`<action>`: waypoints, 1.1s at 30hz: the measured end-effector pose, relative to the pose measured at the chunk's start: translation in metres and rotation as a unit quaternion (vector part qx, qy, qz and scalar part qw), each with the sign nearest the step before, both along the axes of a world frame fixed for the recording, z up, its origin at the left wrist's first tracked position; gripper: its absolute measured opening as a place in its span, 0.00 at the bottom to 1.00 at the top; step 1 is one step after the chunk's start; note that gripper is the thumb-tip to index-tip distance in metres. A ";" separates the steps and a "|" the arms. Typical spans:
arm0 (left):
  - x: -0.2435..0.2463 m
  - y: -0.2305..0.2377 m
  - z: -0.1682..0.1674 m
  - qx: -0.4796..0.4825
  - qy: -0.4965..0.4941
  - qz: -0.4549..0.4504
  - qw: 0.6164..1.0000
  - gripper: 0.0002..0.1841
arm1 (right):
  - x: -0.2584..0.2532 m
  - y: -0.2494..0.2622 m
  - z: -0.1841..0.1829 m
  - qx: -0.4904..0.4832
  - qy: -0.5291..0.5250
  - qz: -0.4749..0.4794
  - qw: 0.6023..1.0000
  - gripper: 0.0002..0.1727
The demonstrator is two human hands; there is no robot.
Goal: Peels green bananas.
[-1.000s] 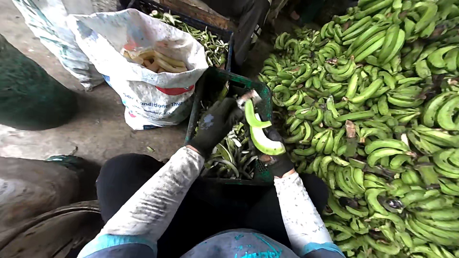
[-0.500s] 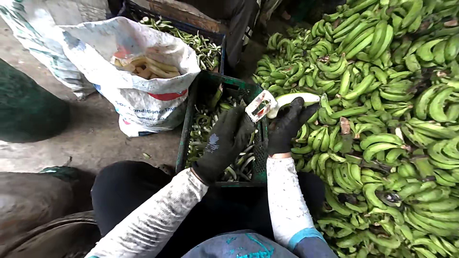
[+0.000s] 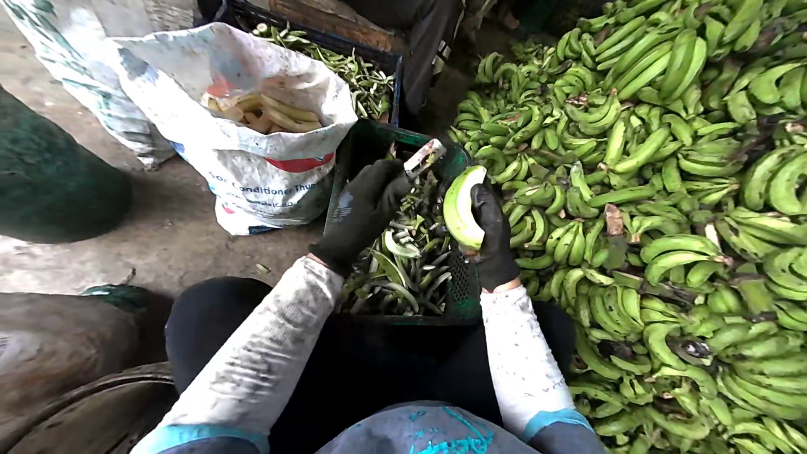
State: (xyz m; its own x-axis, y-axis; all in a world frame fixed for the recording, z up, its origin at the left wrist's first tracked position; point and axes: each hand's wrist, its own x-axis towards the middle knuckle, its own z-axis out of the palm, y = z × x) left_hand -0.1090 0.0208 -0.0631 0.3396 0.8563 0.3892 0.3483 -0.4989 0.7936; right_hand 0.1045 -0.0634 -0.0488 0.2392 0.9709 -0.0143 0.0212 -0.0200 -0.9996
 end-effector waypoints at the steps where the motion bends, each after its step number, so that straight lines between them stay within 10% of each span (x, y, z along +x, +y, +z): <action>1: 0.001 -0.005 0.002 0.017 -0.004 -0.010 1.000 0.27 | -0.001 0.002 -0.003 0.006 -0.006 -0.020 1.000 0.22; 10: 0.050 -0.066 -0.009 0.054 0.017 -0.006 0.998 0.25 | -0.019 0.054 0.008 0.232 0.049 -0.286 0.928 0.32; 16: 0.024 -0.024 -0.012 0.039 0.062 0.006 0.997 0.25 | 0.002 0.001 -0.004 0.023 -0.058 -0.016 0.998 0.18; 23: -0.008 0.024 -0.028 -0.048 0.106 -0.048 0.992 0.31 | 0.020 -0.016 0.002 -0.113 -0.056 0.212 0.969 0.19; 29: 0.016 -0.006 -0.020 0.003 0.040 -0.064 0.997 0.27 | 0.020 0.005 -0.024 0.000 0.190 0.047 0.981 0.21; 33: 0.038 -0.030 -0.024 0.118 0.051 -0.037 0.991 0.30 | 0.011 0.023 -0.038 0.168 0.379 0.027 0.909 0.19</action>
State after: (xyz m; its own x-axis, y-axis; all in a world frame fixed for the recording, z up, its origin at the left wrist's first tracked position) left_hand -0.0714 -0.0094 -0.0874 0.4465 0.7163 0.5362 0.3761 -0.6940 0.6139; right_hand 0.1157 -0.0409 -0.0872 0.2353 0.9611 0.1446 -0.6854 0.2696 -0.6764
